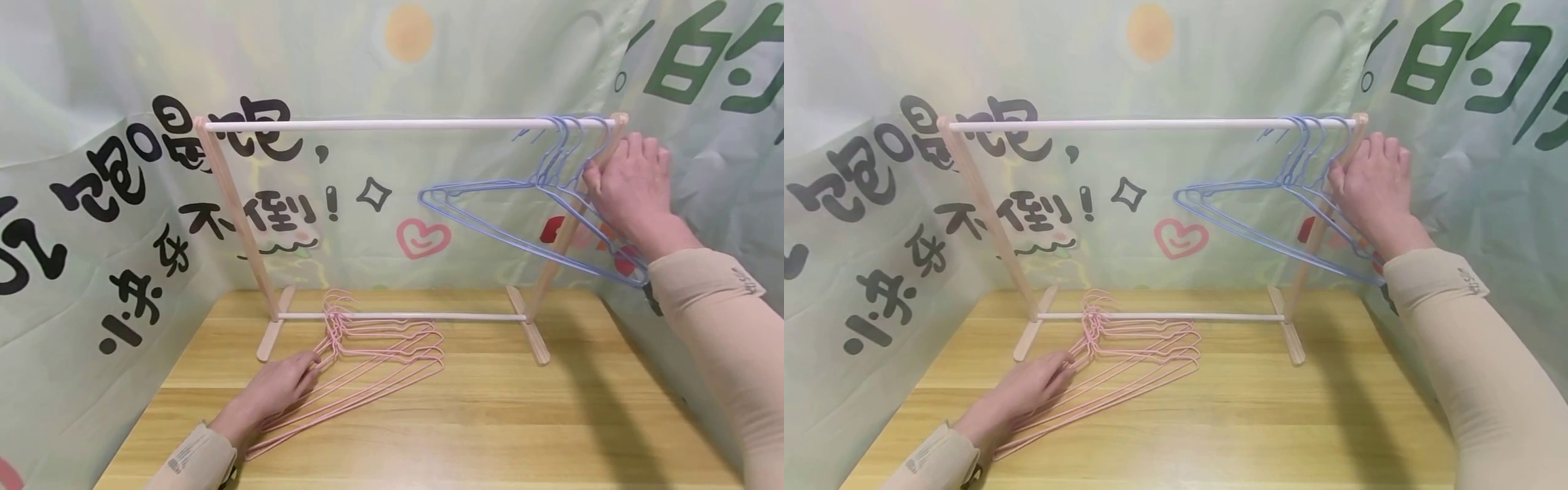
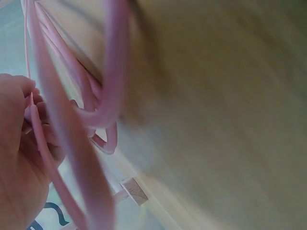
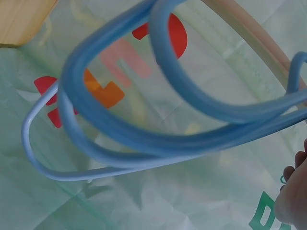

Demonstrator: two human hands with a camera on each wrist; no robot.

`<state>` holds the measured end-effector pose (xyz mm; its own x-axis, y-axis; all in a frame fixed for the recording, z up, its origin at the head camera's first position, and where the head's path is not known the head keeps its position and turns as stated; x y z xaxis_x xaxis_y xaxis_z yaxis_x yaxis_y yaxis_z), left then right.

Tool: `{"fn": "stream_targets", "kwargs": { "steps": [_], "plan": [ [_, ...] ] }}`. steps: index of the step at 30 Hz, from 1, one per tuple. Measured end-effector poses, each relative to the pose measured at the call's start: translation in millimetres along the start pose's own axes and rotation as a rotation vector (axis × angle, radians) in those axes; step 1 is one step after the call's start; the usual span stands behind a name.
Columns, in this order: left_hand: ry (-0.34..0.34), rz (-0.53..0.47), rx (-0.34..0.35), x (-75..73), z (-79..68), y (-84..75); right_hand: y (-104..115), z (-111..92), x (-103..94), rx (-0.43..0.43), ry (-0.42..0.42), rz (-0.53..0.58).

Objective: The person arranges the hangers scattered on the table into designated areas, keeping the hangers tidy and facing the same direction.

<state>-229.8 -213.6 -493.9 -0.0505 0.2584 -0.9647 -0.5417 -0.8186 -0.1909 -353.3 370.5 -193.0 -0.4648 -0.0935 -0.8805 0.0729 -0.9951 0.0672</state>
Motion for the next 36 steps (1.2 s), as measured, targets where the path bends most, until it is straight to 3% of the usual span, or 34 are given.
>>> {"fn": "stream_targets", "kwargs": {
  "steps": [9, 19, 25, 29, 32, 36],
  "plan": [
    [-0.097, -0.020, 0.033, -7.6, -3.6, -3.9, 1, 1, 0.6, -0.003, -0.005, 0.013],
    [-0.248, -0.034, 0.127, -33.2, -4.6, -10.9, 2, -2, -1.0, -0.004, -0.012, 0.015],
    [-0.319, -0.033, 0.166, -54.5, -3.1, -14.6, 1, -2, 0.6, -0.008, -0.021, 0.024],
    [-0.409, -0.020, 0.245, -70.8, 1.9, -14.5, 0, -1, 1.0, -0.007, -0.022, 0.024],
    [-0.488, -0.013, 0.306, -86.4, 7.1, -14.6, 1, -1, 0.8, -0.006, -0.023, 0.020],
    [-0.542, -0.011, 0.326, -112.5, 12.2, -14.4, 1, -1, 0.8, -0.005, -0.024, 0.025]
  ]
}}
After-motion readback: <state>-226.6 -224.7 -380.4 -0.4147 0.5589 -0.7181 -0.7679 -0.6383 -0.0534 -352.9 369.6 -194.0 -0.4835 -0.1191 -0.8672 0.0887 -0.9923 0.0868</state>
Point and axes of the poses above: each hand's wrist, its own z-axis towards the middle knuckle, its own x-axis out of the palm, y = z × x, the point moved 1 cm from there along z, towards the middle knuckle, and after that the axes turned 5 degrees about y, right-handed, at the moved point
